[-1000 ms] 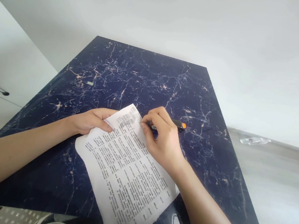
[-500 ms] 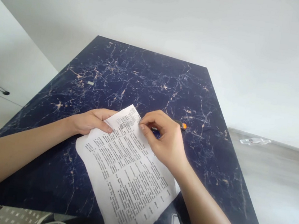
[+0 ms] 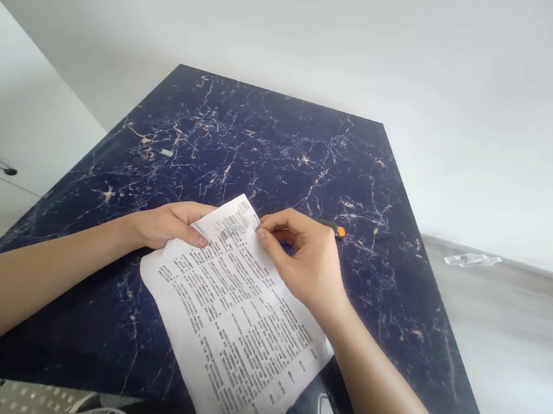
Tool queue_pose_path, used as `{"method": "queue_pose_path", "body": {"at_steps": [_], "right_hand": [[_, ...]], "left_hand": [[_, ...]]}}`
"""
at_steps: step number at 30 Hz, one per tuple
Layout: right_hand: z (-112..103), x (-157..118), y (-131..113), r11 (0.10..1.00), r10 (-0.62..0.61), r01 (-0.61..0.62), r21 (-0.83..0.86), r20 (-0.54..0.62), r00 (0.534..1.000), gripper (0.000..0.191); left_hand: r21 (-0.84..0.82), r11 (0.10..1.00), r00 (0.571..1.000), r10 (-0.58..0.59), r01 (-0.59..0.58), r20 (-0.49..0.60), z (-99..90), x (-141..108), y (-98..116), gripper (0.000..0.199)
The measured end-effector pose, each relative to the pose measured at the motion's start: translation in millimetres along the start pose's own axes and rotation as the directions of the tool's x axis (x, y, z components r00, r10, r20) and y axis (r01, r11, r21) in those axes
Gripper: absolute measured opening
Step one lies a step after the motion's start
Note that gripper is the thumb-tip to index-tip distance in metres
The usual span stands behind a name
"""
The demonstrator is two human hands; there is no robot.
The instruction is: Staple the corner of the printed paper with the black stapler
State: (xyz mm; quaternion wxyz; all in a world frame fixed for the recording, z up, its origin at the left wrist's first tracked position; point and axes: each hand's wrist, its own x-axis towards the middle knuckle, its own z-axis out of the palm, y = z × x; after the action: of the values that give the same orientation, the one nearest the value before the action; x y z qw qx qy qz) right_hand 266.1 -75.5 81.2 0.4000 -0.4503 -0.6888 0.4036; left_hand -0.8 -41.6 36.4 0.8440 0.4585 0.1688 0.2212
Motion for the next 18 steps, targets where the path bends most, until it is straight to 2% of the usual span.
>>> {"method": "queue_pose_path", "body": {"at_steps": [4,9,18], "right_hand": [[-0.1,0.3,-1.0,0.999,0.034,-0.035,0.019,0.012,0.999,0.009],[-5.4,3.4,-0.4,0.993,0.05,-0.059,0.101,0.086,0.995,0.011],[-11.4,8.1,5.7,0.978,-0.014,-0.023,0.209,0.175,0.985,0.01]], "left_hand": [[0.004,1.0,1.0,0.016,-0.016,0.019,1.3,0.4,0.0,0.056],[-0.024,1.0,0.999,0.008,-0.007,0.034,0.3,0.1,1.3,0.055],[-0.035,0.999,1.0,0.012,-0.011,0.003,2.1,-1.4,2.2,0.061]]}}
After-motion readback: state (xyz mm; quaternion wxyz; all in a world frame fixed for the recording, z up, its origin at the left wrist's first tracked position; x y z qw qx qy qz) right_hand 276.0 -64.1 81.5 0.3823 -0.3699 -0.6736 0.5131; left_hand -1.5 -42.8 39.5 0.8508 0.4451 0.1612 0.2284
